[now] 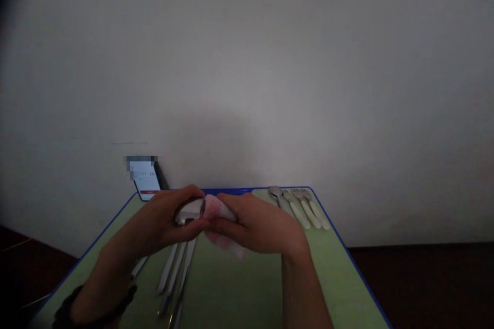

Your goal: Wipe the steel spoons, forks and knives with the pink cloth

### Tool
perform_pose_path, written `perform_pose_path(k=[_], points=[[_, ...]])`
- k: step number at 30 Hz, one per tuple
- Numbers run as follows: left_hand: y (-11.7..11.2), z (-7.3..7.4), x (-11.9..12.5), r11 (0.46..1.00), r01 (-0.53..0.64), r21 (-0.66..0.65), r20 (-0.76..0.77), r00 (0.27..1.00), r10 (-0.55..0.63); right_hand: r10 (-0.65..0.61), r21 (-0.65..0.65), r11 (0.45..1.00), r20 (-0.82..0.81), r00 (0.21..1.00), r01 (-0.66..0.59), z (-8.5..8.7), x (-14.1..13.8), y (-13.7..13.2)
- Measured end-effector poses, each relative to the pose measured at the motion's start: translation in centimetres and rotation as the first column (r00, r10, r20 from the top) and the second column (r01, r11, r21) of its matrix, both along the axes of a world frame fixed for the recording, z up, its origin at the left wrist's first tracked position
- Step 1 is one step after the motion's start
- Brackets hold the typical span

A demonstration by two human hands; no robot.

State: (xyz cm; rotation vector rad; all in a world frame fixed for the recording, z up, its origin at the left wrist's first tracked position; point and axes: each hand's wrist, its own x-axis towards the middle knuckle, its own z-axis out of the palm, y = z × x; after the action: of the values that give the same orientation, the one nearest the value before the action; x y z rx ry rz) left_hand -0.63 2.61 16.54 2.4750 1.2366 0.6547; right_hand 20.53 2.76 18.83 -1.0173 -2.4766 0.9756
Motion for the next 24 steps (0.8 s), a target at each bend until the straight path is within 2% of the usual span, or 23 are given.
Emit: perform_pose_path(k=[6, 15, 21, 24], points=[[0.3, -0.5, 0.4, 1.000, -0.025, -0.011, 0.012, 1.000, 0.025, -0.049, 0.045, 0.998, 0.045, 0.998, 0.047, -0.2, -0.1, 0.2], [0.1, -0.5, 0.5, 0.996, -0.083, 0.035, 0.040, 0.996, 0.082, -0.025, 0.094, 0.995, 0.026, 0.999, 0.022, -0.2, -0.3, 0.4], [-0.2, -0.1, -0.1, 0.969, -0.031, 0.246, 0.063, 0.998, 0.016, 0.007, 0.050, 0.999, -0.006, 1.000, -0.006, 0.2, -0.3, 0.0], [0.0, -0.2, -0.6, 0.937, -0.053, 0.345, 0.083, 0.996, 0.026, -0.017, 0.016, 1.000, -0.012, 1.000, 0.017, -0.1, 0.3, 0.1]])
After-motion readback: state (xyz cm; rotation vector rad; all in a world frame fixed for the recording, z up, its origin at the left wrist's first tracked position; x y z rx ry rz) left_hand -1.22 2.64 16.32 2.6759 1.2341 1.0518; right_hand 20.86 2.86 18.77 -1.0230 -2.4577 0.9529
